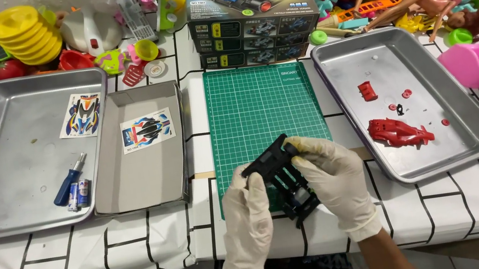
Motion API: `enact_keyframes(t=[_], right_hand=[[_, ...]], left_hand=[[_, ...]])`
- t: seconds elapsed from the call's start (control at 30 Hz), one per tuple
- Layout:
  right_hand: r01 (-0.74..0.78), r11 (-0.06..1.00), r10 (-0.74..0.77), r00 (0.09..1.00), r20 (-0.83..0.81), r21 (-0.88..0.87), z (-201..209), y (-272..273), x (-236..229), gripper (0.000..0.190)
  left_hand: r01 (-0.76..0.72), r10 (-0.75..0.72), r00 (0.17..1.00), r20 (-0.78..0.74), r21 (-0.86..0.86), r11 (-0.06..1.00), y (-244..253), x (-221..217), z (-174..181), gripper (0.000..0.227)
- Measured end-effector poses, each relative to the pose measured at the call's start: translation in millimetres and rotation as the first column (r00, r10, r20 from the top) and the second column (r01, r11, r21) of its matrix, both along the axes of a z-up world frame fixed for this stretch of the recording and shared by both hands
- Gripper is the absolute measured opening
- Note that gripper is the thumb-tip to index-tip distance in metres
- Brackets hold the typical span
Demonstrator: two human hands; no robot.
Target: The person assembles a red toy car on a green cutting mat. They insert a battery into the black chassis, attach the red body shell, and then install four red wheels onto the vehicle.
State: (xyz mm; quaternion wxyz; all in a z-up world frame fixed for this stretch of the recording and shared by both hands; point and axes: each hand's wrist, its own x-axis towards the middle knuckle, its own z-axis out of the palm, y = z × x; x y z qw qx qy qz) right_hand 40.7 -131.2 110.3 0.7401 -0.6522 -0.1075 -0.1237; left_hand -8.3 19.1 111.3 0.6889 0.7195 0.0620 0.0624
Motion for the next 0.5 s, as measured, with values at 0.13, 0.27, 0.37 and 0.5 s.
enact_keyframes(t=[0.13,0.27,0.37,0.5], right_hand=[[-0.093,0.917,0.163,0.975,0.151,-0.388,31,-2,-2,0.039],[-0.065,0.65,0.264,0.954,0.144,-0.757,36,0,-21,0.102],[0.241,0.639,0.196,0.867,0.458,-0.731,2,15,-8,0.101],[0.24,0.65,0.159,0.884,0.439,-0.721,4,17,-8,0.081]], left_hand=[[-0.147,0.126,0.986,-0.106,-0.218,0.965,7,8,9,0.016],[-0.232,0.203,0.969,-0.142,-0.229,0.945,6,9,1,0.022],[-0.194,0.153,0.967,-0.206,-0.198,0.961,4,5,12,0.024],[-0.156,0.131,0.979,-0.156,-0.167,0.973,4,-1,8,0.024]])
